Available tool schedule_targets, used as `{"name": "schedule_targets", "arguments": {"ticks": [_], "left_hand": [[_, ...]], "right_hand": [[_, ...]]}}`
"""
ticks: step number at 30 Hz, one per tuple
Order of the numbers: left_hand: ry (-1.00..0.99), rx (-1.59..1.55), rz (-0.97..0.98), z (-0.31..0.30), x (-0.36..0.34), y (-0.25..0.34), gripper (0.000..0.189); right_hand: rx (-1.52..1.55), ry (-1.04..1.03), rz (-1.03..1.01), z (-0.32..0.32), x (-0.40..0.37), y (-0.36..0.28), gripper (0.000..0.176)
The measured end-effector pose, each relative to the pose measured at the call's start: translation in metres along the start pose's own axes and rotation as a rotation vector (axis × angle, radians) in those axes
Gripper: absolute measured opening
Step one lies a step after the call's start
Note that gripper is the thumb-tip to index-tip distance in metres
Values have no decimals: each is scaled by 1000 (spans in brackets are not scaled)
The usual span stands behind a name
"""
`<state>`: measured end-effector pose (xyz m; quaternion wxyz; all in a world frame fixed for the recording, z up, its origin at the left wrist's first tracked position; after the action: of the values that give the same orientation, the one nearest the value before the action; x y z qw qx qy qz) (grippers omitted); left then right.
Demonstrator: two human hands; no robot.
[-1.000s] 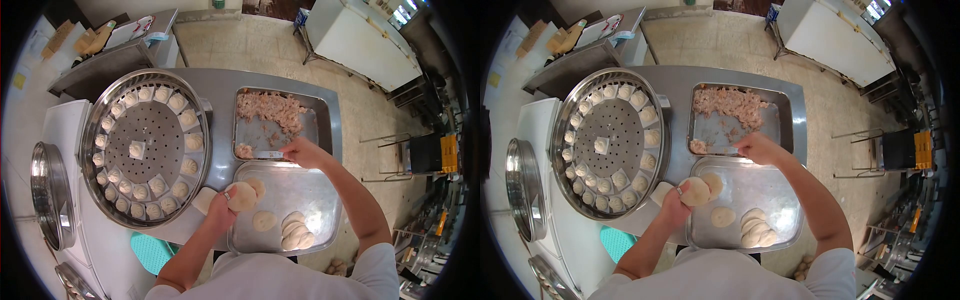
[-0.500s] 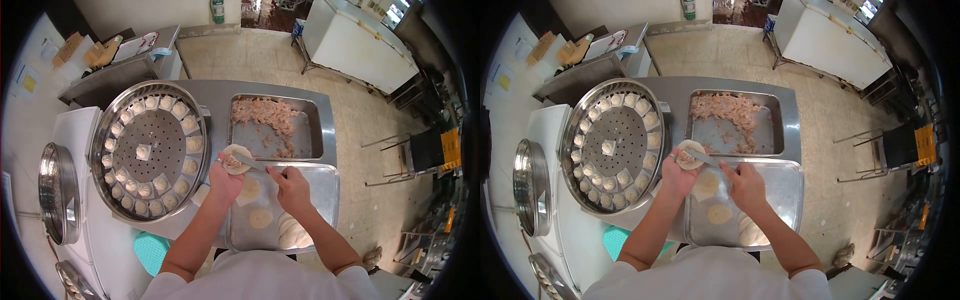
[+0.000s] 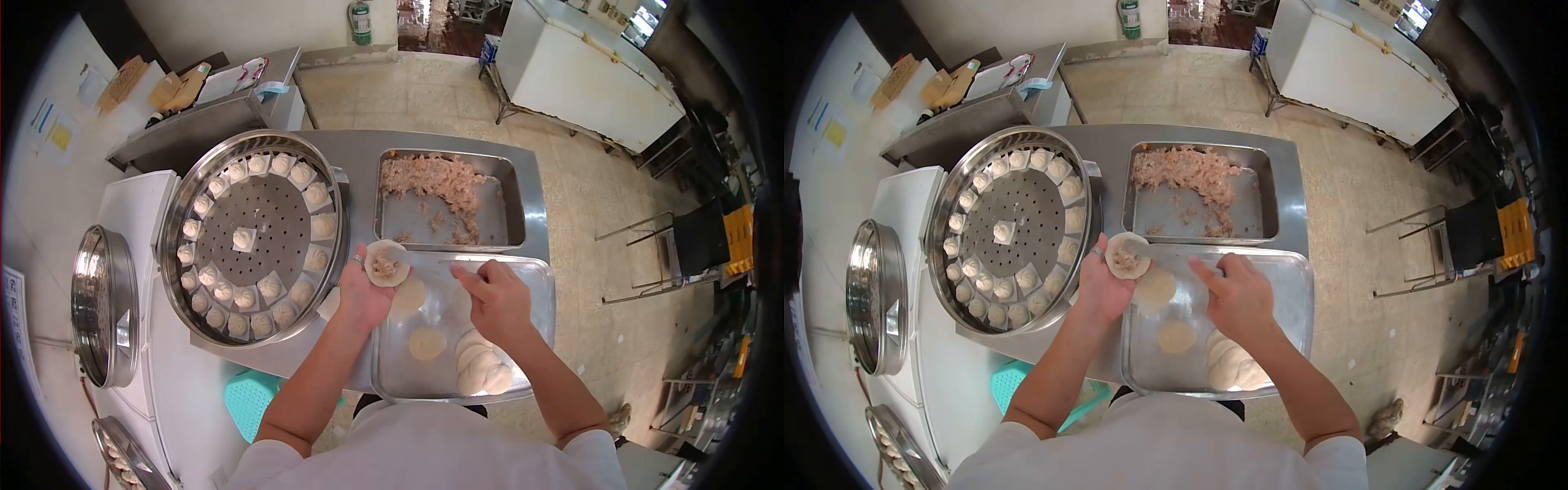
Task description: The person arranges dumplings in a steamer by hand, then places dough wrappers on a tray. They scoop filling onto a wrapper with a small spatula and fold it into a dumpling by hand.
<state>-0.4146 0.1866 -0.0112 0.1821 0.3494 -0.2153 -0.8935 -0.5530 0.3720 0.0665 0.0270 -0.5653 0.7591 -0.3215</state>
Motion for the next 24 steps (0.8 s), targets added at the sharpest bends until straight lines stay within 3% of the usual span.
{"name": "schedule_targets", "arguments": {"ticks": [8,13,16,19,20,24], "left_hand": [[-102,45,-64,-8,-20,3,58],[-36,61,-135,-4,-31,9,55],[6,156,-76,-27,-21,4,44],[58,310,-17,-35,-19,0,30],[77,364,0,-34,-19,-1,29],[71,380,7,-47,-17,-10,32]], "right_hand": [[-29,-55,-106,-10,0,-4,51],[-71,-125,-223,-12,6,0,51],[-46,-83,-154,-26,16,11,49],[-136,-125,87,-27,38,35,47],[-132,-226,195,-26,49,42,45],[-178,-385,249,7,81,82,39]]}}
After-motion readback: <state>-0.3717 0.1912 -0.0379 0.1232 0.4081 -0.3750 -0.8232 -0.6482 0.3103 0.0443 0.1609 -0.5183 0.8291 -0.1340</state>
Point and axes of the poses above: each hand's wrist, its own x-axis towards the middle knuckle, its own z-axis out of the palm, y = z × x, the point moved 2 cm from there along x, towards the middle knuckle, and after that the axes turned 14 degrees about x, right-handed, at the moved point
